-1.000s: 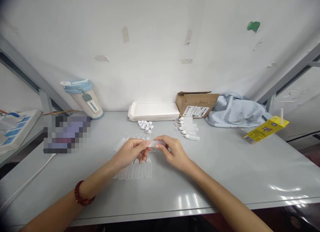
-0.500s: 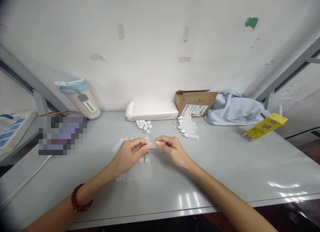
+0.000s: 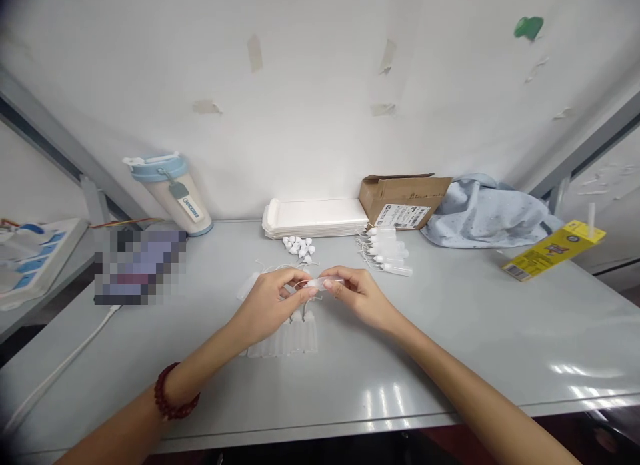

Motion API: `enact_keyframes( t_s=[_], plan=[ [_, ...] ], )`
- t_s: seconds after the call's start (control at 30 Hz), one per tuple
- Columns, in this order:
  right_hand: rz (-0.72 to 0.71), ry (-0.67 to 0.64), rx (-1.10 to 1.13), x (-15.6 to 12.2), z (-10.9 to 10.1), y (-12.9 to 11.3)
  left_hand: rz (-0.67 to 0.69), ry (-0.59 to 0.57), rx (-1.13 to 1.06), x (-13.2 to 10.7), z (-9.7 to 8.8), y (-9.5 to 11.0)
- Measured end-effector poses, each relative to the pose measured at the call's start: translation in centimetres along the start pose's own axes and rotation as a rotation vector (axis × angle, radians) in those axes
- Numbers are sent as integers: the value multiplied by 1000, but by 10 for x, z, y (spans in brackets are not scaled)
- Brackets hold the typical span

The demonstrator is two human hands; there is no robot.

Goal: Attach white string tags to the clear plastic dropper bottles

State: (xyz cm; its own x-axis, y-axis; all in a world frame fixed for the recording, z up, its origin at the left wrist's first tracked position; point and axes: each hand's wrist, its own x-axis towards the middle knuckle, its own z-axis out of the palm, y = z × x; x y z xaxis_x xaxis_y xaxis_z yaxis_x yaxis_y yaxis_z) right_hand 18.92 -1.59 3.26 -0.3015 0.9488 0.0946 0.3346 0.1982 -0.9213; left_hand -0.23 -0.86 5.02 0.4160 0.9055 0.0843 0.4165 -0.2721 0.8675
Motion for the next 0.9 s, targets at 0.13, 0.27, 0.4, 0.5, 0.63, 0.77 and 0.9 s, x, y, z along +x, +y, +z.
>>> enact_keyframes(
  t_s=[0.13, 0.27, 0.4, 0.5, 0.63, 0.77, 0.9],
  plan=[
    [-23, 55, -122, 4, -8, -1, 18, 57, 47, 4, -3, -3],
    [-99, 238, -383, 11, -29, 11, 53, 179, 143, 10, -8, -11],
    [-130, 427, -556, 17, -54, 29, 43, 260, 327, 20, -16, -21],
    [-152, 542, -629, 19, -68, 38, 6, 279, 578, 35, -26, -30],
    [-194, 629, -682, 21, -78, 45, -8, 226, 627, 63, -42, -42],
    [-199, 618, -709, 23, -81, 50, 42, 63, 646, 79, -50, -48],
    [-178, 606, -702, 24, -84, 52, 87, -50, 666, 85, -46, -49]
  ],
)
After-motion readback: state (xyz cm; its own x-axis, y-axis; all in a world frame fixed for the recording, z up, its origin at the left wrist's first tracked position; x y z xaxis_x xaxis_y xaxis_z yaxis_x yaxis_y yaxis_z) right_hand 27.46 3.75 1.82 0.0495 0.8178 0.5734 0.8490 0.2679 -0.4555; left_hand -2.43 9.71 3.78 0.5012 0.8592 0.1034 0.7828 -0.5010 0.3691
